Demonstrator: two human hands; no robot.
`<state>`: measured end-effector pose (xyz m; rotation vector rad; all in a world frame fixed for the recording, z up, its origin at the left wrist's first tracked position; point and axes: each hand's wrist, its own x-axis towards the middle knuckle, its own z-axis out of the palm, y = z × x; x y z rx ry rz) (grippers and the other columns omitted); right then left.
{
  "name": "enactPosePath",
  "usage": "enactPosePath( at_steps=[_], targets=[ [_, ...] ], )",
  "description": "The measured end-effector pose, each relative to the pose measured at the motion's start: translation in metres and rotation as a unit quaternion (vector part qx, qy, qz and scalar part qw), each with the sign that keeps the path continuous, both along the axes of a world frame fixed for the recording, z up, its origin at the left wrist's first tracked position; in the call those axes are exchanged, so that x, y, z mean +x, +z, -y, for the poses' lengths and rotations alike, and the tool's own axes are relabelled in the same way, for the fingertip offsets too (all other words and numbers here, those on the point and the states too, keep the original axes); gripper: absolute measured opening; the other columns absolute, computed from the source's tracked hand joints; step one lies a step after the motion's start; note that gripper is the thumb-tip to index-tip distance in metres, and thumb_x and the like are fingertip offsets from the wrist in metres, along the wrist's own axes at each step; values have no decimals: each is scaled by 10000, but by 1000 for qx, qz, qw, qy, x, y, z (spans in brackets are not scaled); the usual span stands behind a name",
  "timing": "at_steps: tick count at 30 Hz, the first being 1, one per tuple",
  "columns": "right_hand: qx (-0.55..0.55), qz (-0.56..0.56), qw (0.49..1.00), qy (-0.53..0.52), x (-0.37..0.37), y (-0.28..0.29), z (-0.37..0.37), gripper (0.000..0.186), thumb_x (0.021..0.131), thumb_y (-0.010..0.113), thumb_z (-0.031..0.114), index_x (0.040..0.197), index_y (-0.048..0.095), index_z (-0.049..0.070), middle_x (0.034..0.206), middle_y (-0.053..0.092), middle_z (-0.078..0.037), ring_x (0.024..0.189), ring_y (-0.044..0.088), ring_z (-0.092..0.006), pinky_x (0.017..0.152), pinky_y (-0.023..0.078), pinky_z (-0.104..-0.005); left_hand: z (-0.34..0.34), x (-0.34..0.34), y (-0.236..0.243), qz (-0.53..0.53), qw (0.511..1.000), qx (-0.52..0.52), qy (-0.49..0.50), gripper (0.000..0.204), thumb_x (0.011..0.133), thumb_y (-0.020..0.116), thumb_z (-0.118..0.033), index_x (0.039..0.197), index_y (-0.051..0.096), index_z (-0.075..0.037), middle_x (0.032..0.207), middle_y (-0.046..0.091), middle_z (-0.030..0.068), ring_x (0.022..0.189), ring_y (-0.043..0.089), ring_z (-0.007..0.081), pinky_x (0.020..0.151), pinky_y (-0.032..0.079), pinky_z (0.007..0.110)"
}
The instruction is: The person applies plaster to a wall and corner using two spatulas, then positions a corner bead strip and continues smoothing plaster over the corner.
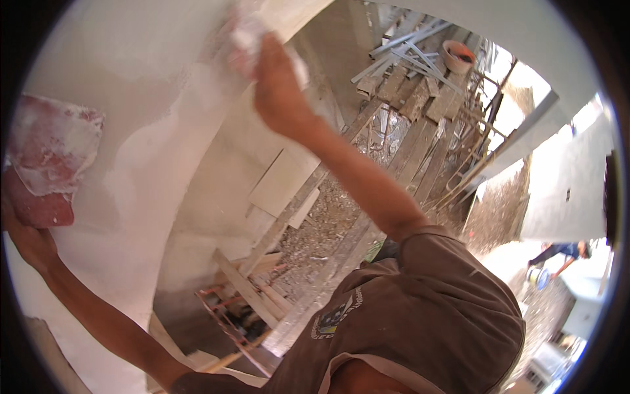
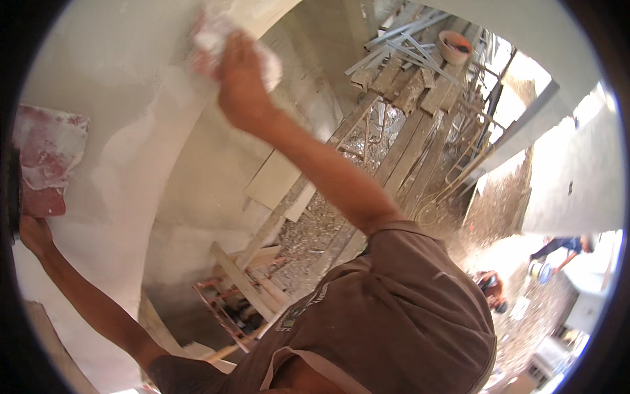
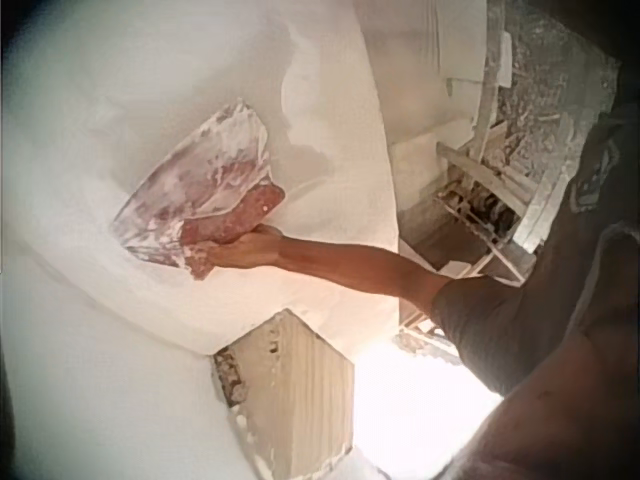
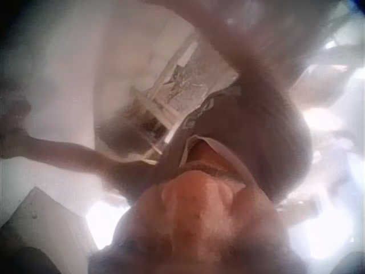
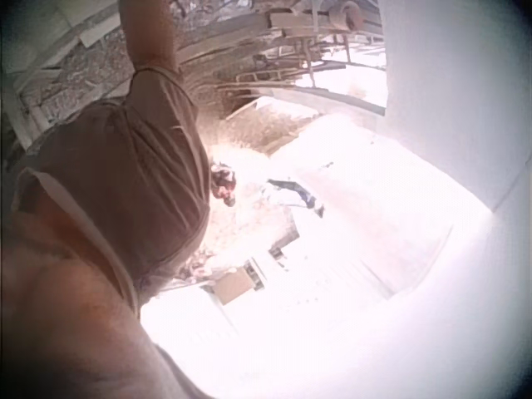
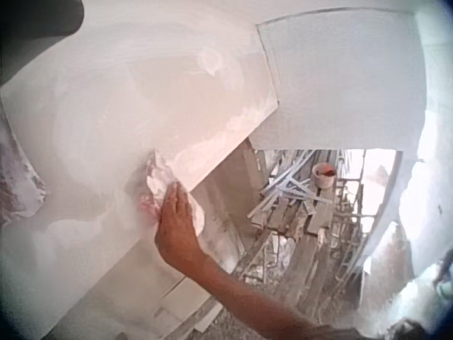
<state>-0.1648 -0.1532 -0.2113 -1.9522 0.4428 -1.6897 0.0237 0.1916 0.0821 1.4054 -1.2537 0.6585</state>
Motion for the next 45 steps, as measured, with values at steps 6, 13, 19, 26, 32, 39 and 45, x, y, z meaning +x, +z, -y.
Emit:
enactPosePath(
  at_steps=[6,13,19,26,32,39,45],
  targets=[
    [-70,-76,990,95,21,5,-176,692,828,517,3,1417,216,-200,1480,236,-391,1405,224,-516,1166,208,-537,-5,18,9,-41,998,13,44,512,1001,507,-256,1421,411,21,1452,432,147,1353,403,277,1108,348,398],
    [-1,20,996,-91,-16,8,-40,520,836,458,-57,1342,358,-126,1328,459,-350,1238,432,-508,1065,364,-510,-23,43,31,234,943,159,174,527,905,587,-10,1402,420,40,1425,469,171,1316,457,285,1095,369,378],
    [92,-33,995,19,-10,4,-8,472,839,421,-26,1304,421,-103,1306,486,-325,1214,467,-471,1066,374,-482,-1,32,26,52,996,68,3,628,815,677,44,1395,435,41,1415,490,190,1319,460,291,1117,348,359],
    [-71,-65,981,171,-17,-12,-119,631,781,491,-93,1389,330,-148,1391,398,-361,1349,368,-453,1132,287,-512,-8,19,5,363,880,124,278,622,832,653,40,1411,426,16,1441,464,177,1334,443,296,1134,334,363],
    [49,-55,992,-100,11,-15,17,676,820,477,-46,1441,223,-130,1467,250,-383,1392,234,-510,1136,237,-548,-18,48,26,464,825,121,298,642,836,698,-33,1411,418,23,1439,463,205,1330,452,321,1136,340,382],
    [-87,-71,991,67,2,-15,-101,668,845,508,9,1425,229,-167,1457,276,-395,1386,281,-498,1138,243,-552,-32,57,22,490,844,102,192,757,804,798,-229,1374,409,81,1398,491,241,1280,500,356,1096,389,423],
    [21,-19,991,-131,-13,-2,103,590,834,473,-23,1397,321,-105,1395,412,-314,1310,385,-470,1100,332,-497,-14,35,20,527,809,107,239,762,808,804,-270,1350,421,105,1372,503,256,1265,509,376,1084,404,432]
  ],
)
